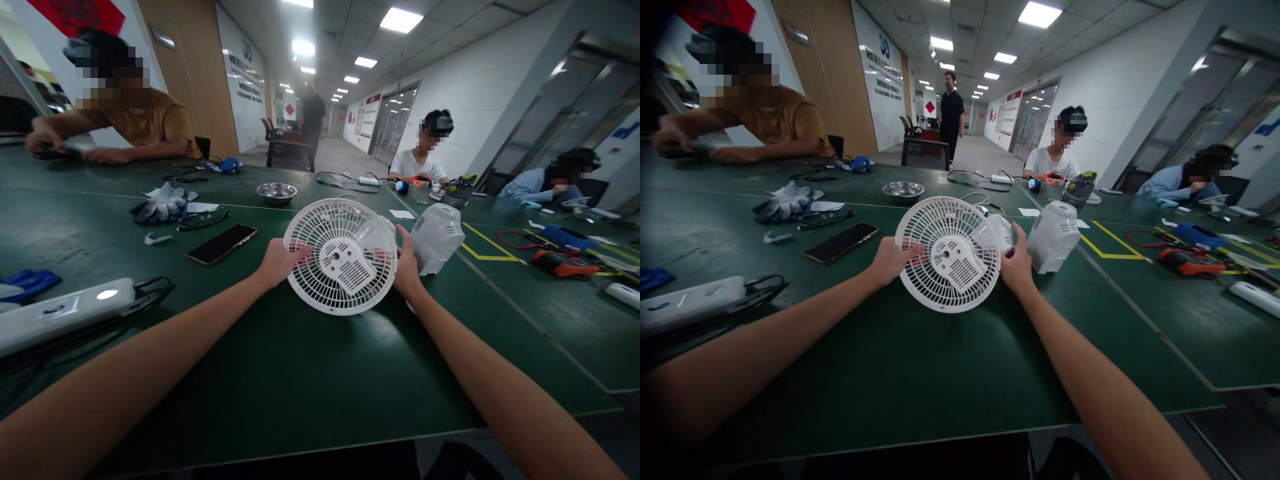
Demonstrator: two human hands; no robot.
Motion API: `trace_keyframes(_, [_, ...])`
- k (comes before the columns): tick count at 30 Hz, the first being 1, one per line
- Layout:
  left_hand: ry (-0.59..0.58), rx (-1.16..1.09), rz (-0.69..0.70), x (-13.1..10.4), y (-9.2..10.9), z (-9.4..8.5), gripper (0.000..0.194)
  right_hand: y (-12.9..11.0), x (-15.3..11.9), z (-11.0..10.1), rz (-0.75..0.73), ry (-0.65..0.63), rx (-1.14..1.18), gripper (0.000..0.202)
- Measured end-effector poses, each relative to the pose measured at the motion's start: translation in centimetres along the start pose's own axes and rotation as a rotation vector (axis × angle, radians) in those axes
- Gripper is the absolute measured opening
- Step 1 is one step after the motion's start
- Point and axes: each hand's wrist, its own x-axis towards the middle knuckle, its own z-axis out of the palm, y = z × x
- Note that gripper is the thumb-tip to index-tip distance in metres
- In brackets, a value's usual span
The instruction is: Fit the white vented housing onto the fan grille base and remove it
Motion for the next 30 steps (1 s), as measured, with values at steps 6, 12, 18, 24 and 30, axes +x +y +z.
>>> trace_keyframes(6, [0.062,-0.045,-0.128,0.3,-0.6,-0.5,0.024,1.8,0.3,-1.9,0.078,0.063,-0.444,0.074])
trace_keyframes(12, [0.098,-0.016,-0.177,0.5,-0.6,-0.5,0.017,1.7,0.7,-0.9,0.080,0.130,-0.579,0.061])
trace_keyframes(18, [0.065,-0.029,-0.168,0.6,-1.0,-0.7,0.018,0.9,1.7,-4.3,-0.189,0.558,-0.610,0.055])
trace_keyframes(24, [0.050,-0.044,-0.169,0.8,-1.4,-1.0,0.019,5.3,2.1,-7.1,0.194,0.661,-0.342,0.084])
trace_keyframes(30, [0.049,-0.033,-0.206,0.9,-1.5,-1.0,0.017,9.0,2.3,-6.6,0.491,0.515,-0.209,0.090])
